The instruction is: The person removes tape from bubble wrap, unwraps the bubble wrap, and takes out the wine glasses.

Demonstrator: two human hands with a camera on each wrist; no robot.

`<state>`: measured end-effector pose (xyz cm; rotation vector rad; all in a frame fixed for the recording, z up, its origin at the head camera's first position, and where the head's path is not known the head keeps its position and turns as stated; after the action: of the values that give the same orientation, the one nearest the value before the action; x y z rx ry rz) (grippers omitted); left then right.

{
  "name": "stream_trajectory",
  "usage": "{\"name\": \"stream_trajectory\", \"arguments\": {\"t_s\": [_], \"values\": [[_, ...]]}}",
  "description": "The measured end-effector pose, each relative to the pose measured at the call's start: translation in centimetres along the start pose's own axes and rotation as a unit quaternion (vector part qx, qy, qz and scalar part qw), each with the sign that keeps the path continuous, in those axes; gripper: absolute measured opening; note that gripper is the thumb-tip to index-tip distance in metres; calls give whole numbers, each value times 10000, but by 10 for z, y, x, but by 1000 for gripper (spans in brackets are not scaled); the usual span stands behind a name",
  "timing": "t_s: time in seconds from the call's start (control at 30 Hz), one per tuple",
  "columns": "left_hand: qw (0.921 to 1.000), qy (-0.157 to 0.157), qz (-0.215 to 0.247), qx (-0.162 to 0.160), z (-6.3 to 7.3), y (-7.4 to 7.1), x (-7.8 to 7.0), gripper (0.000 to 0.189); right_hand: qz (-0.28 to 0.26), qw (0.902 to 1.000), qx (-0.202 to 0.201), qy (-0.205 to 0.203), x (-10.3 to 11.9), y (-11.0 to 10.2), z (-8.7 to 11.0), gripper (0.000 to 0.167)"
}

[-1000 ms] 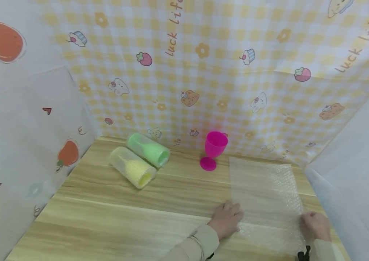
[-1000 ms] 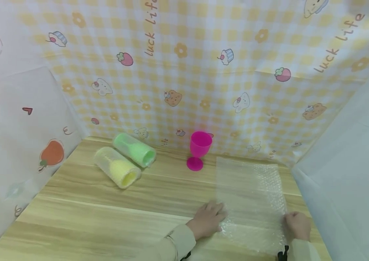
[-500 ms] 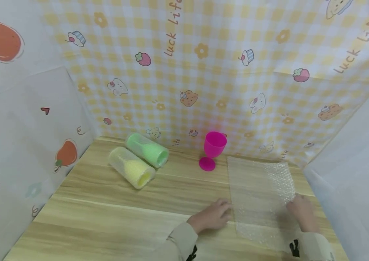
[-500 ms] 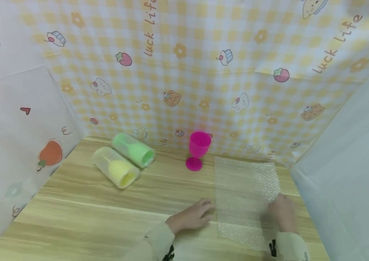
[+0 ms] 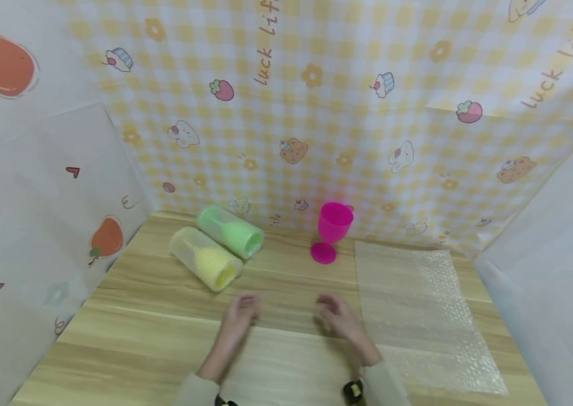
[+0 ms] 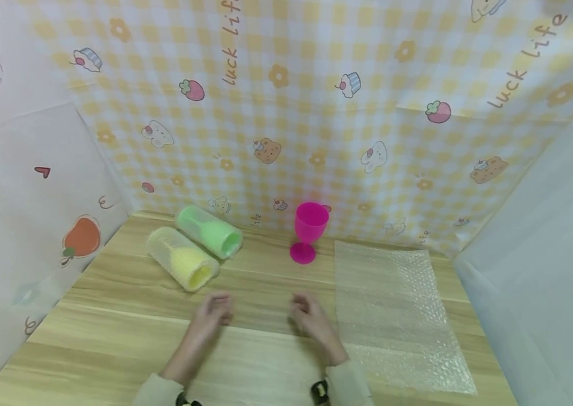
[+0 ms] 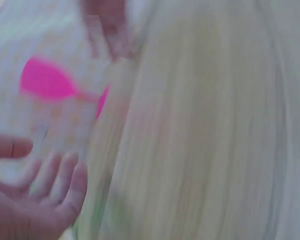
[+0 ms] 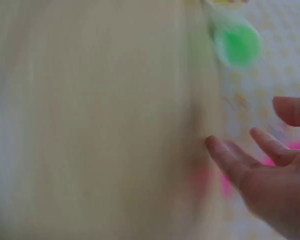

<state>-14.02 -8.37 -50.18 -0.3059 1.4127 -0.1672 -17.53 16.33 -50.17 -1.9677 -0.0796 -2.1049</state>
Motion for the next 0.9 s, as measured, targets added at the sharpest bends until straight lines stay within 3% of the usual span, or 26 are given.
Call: {"name": "stream_trajectory", "arguments": {"t_s": [0.1,0.2,0.3,0.47,0.67,0.9], "values": [[9897,-915,743,-816,0,-33,13,33,-720,9961,392,324,-5,38,-11,43],[9814,-1252,990,-1064,-4,-59,25,43,-1152,9890,744,545,-3,75,-24,50],[9825,-1337,982,-843,-12,-72,31,62,-1333,9833,992,746,2,108,-37,63],[9895,-1254,637,-318,-31,-77,29,81,-1368,9797,1124,936,12,147,-59,88],[9911,-1276,330,-165,-48,-82,23,76,-1000,9854,1110,821,20,171,-74,89],[9888,-1453,313,139,-47,-82,23,63,-869,9906,948,458,22,181,-75,94]]}}
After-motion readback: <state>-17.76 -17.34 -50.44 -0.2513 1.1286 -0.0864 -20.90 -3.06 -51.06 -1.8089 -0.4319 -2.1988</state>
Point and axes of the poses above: each hand's wrist, its own z-axis away from the middle knuckle, its own y-axis out of the palm, x = y × z, the point moved 3 cm from there along -z, towards the middle knuckle, and after that the axes turned 11 degrees about -z, right-handed, at the moved point
